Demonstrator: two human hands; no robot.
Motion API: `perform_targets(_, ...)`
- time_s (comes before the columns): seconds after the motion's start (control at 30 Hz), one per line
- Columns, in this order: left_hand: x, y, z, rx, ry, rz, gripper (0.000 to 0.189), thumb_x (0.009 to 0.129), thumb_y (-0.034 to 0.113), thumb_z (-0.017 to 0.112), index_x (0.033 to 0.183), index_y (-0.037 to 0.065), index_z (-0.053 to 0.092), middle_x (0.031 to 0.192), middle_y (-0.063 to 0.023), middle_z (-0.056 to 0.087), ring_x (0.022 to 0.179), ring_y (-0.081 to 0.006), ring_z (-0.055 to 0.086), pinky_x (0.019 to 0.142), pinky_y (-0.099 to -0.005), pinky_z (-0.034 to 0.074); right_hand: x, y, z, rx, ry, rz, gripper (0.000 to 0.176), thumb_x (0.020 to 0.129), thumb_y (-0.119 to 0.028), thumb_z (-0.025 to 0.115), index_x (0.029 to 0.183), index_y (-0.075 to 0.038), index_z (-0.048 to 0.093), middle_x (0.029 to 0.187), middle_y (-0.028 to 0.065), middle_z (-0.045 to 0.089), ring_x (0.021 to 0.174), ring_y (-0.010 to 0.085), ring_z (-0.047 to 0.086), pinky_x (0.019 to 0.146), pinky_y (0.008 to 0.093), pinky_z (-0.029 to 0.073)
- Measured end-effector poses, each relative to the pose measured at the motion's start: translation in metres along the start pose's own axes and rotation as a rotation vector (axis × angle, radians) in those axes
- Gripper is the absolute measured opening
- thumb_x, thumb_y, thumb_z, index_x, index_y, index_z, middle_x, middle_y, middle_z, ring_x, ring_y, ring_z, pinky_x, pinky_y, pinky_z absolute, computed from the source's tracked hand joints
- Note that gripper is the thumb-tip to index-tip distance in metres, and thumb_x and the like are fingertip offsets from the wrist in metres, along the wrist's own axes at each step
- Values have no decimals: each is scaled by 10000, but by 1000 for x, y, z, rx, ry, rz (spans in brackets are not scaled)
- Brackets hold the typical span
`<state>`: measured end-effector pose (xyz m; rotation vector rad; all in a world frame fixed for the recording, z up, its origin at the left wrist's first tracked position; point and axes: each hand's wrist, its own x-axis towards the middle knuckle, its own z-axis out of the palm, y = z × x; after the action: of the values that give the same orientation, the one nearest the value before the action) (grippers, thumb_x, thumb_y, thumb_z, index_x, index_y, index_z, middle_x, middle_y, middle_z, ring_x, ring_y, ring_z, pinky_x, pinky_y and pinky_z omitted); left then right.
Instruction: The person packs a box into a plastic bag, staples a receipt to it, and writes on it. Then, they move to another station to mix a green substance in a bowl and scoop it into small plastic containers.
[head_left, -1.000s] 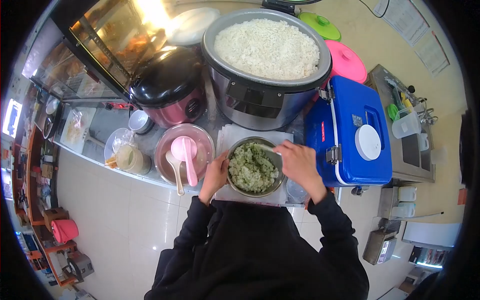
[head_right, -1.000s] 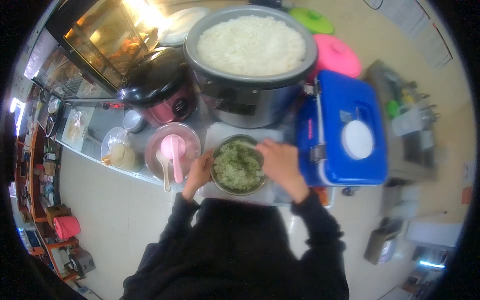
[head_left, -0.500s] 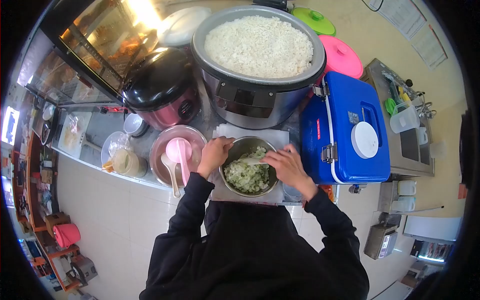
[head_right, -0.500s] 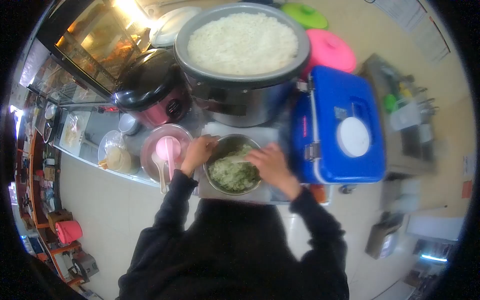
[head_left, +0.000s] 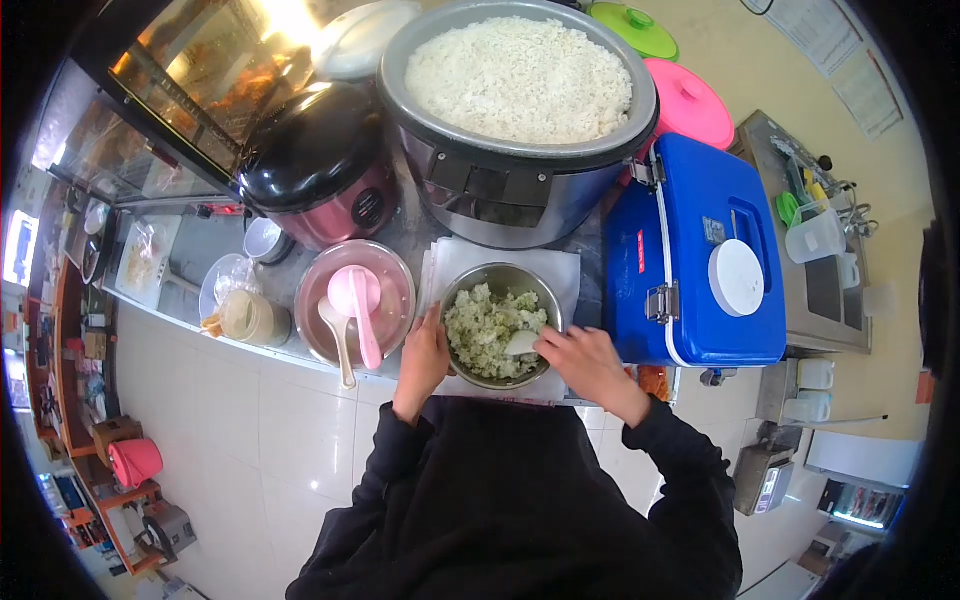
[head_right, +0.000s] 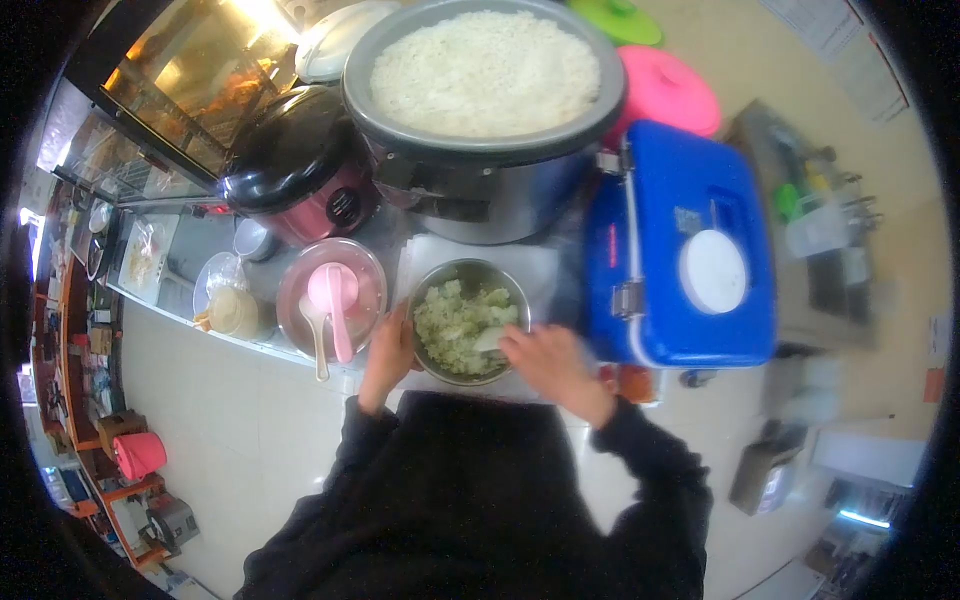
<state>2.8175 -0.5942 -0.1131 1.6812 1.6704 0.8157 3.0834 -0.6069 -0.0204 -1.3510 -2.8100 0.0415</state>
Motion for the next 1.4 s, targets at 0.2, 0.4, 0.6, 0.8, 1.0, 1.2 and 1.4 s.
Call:
perform_targets(0.2,10,28,-25,-268,-192,-133,394,980,73,451,1361,-17,496,688,-152,609,428,-170,553,439,-324,465,41,9,41,49,135,96,207,792,-106,592,972,-168,672,970,-33,613,692,209,660,618,353,520)
perform_targets(0.4,19,12,-20,-320,-186,-144,373,989,91,466,1343,-10,525,634,-104,587,393,-132,521,413,-298,433,5,21,-30,127,80,121,244,754,-74,636,960,-182,708,923,-41,626,742,199,659,668,347,499)
perform_targets(0.6,33,-13,-8,-259,-169,15,356,987,112,486,1308,-32,545,858,-204,679,630,-221,644,624,-334,508,-8,5,-3,-21,-77,18,190,761,-99,638,909,-202,696,923,-50,610,754,170,644,697,345,490)
perform_targets(0.8,43,-17,-8,-238,-195,136,348,983,117,491,1289,-38,549,1119,-301,636,999,-302,673,886,-369,491,22,-2,24,199,92,341,203,802,-97,606,933,-204,718,919,-48,659,758,222,671,661,398,505)
perform_targets(1.0,43,23,-32,-298,-306,-189,325,987,93,458,1272,-20,567,1058,-267,664,985,-307,679,805,-378,536,18,5,-45,210,20,303,205,809,-103,602,931,-212,725,898,-37,654,716,236,651,650,383,470)
perform_targets(1.2,46,3,-26,-385,-315,-60,337,944,-2,436,1249,-32,575,1017,-202,660,882,-265,692,645,-335,562,98,26,2,-32,237,146,185,770,-72,614,870,-189,716,821,-5,628,762,223,641,752,380,409)
perform_targets(1.4,82,6,-22,-229,-381,173,357,886,-18,496,1217,31,621,1055,-238,651,936,-378,657,820,-414,520,131,34,45,351,-70,-62,263,755,4,577,854,-181,735,881,0,674,884,170,627,843,387,296)
